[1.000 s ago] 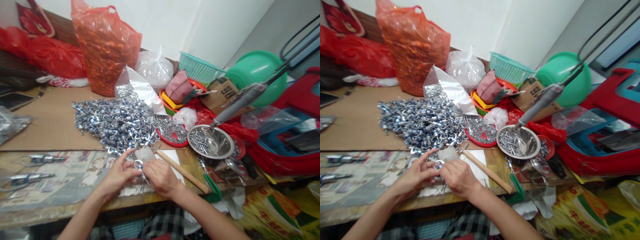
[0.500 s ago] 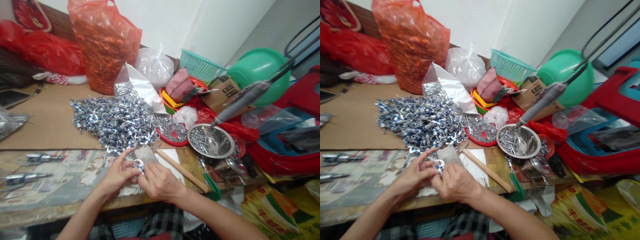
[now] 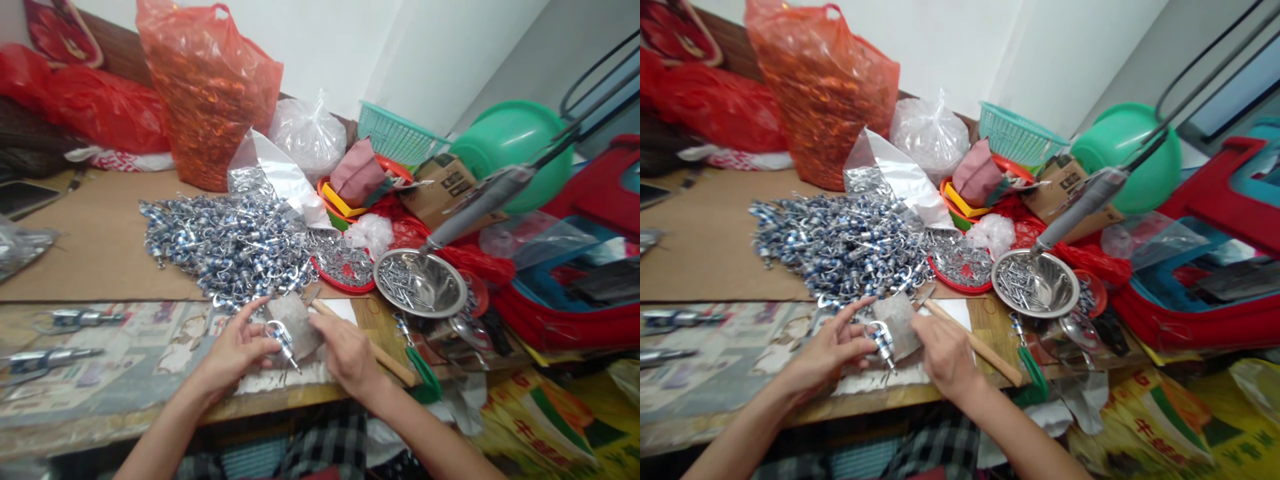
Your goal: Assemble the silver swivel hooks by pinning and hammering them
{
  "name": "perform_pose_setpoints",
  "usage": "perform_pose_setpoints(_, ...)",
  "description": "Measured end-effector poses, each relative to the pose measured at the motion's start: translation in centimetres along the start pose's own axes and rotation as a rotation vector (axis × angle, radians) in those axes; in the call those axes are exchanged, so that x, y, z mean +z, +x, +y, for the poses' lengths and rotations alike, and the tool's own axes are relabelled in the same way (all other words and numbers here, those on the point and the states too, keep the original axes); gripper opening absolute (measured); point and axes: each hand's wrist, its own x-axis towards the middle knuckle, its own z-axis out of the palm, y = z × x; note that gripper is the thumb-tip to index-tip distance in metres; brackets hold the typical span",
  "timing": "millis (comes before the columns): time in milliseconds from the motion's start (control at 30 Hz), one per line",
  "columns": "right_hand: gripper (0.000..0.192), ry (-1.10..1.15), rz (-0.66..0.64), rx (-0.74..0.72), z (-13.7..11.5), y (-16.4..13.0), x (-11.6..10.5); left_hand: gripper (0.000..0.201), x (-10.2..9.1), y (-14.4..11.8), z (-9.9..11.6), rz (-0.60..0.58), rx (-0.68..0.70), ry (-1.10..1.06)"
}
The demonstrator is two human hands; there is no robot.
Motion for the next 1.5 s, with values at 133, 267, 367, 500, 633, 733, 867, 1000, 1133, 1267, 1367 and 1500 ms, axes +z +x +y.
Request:
perform_pose_setpoints(133,0.03,-0.112,-0.198,0.47,3.9,-2.6,1.1,0.08,0.0,0.0,0.0,0.029,-0.007,0.011)
perform_pose_setpoints(267,0.019,0.043,-0.324,0.564,4.8,-3.5,0.5,0.081,-0.1,0.0,-0.2,0.036,-0.003,0.001)
perform_pose_setpoints(367,0.022,0.146,-0.155,0.529,3.5,-2.9,-1.8,0.081,-0.2,0.0,-0.4,0.034,0.012,-0.018)
perform_pose_setpoints(500,0.04,0.238,0.035,0.308,1.0,-2.4,-4.5,0.08,-0.2,0.1,-0.5,0.028,0.015,-0.057)
perform_pose_setpoints(633,0.048,0.14,-0.085,0.201,-0.8,-3.4,-4.5,0.083,-0.2,0.2,-0.6,0.029,0.027,-0.072)
perform_pose_setpoints(733,0.049,0.09,-0.164,0.217,-1.5,-3.8,-3.8,0.084,-0.1,0.1,-0.5,0.038,0.03,-0.061)
perform_pose_setpoints(867,0.047,0.129,0.021,0.22,-1.8,-3.4,-3.5,0.082,-0.1,0.0,-0.4,0.021,0.041,-0.06)
perform_pose_setpoints(1000,0.047,0.105,-0.109,0.25,-1.9,-3.4,-3.3,0.082,-0.2,0.2,-0.5,0.014,0.037,-0.07)
perform_pose_setpoints(1133,0.047,0.15,0.011,0.297,-2.2,-3.8,-3.3,0.081,-0.4,0.3,-0.7,0.007,0.038,-0.063)
perform_pose_setpoints(1267,0.045,0.196,-0.084,0.332,-2.1,-4.0,-2.8,0.081,-0.3,0.4,-0.7,0.004,0.038,-0.054)
perform_pose_setpoints(1367,0.039,0.284,-0.033,0.469,-0.4,-4.1,-1.6,0.081,0.2,-0.1,-0.5,0.034,0.055,-0.028)
perform_pose_setpoints(1500,0.038,0.357,0.04,0.682,3.4,-5.0,0.8,0.081,-1.3,-2.6,1.1,0.197,0.132,0.055)
